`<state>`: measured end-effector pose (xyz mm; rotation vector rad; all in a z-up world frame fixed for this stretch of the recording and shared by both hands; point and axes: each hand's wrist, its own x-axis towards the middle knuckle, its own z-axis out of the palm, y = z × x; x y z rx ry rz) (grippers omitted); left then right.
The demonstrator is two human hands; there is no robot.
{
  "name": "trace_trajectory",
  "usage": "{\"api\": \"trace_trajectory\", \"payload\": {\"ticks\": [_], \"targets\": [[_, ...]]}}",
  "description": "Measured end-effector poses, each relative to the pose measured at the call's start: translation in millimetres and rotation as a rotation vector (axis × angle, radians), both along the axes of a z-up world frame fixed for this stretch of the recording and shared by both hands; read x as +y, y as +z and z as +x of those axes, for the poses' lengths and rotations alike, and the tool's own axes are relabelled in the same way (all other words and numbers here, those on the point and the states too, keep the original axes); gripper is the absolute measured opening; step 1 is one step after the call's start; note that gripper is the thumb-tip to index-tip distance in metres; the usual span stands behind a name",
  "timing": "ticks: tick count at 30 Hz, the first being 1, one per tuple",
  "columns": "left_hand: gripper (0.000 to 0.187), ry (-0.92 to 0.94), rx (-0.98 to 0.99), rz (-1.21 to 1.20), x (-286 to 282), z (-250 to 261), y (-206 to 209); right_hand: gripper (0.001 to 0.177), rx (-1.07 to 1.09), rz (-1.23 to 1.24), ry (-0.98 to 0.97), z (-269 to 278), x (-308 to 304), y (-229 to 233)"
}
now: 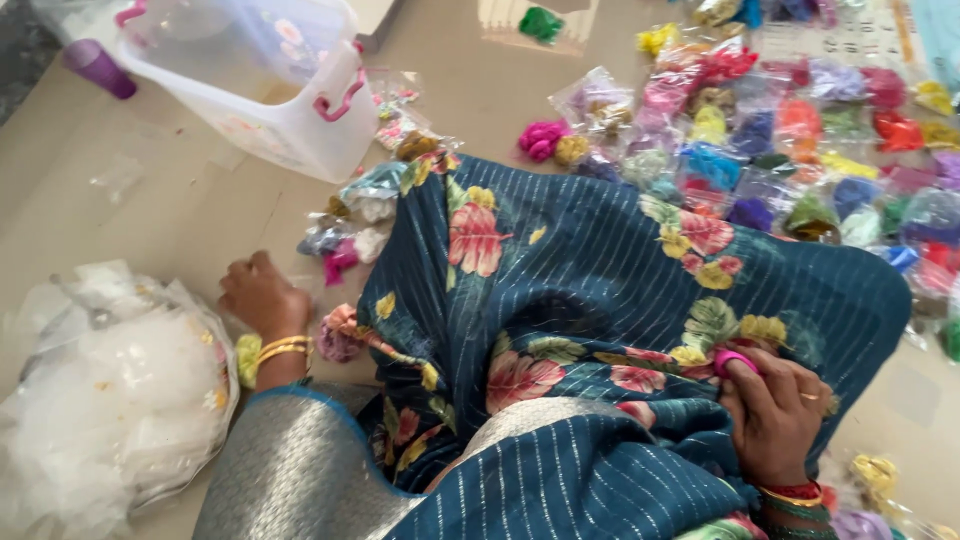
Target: The person picks up colorful yarn flowers and places them into small plastic bags by hand, then gathers the filled bags and places them into a larger plastic container.
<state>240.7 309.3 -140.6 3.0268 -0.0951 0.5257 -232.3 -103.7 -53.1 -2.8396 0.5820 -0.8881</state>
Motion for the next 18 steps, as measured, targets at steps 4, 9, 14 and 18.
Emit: {"api": "trace_trajectory", "payload": {"ticks": [4,9,14,18], "targets": [[0.065,-0.217,0.081,-0.183,-15.0,23.1,-27.7,0.032,0.01,-0.002,-0.004,-3.6,-4.0,-6.5],[0.048,-0.394,0.031,-0.148,-36.5,62.4,-71.8,0.03,0.016,-0.004,-0.035,-7.0,-5.8,-13.9],[0.02,-0.368,0.002,-0.22,-47.7,70.7,-54.4,0.028,0.017,-0.011,-0.045,-7.7,-6.1,-15.1],[0.016,-0.384,-0.04,-0.538,-71.7,25.3,37.5,0.028,0.018,-0.033,-0.049,-4.8,-6.6,-15.0]]}}
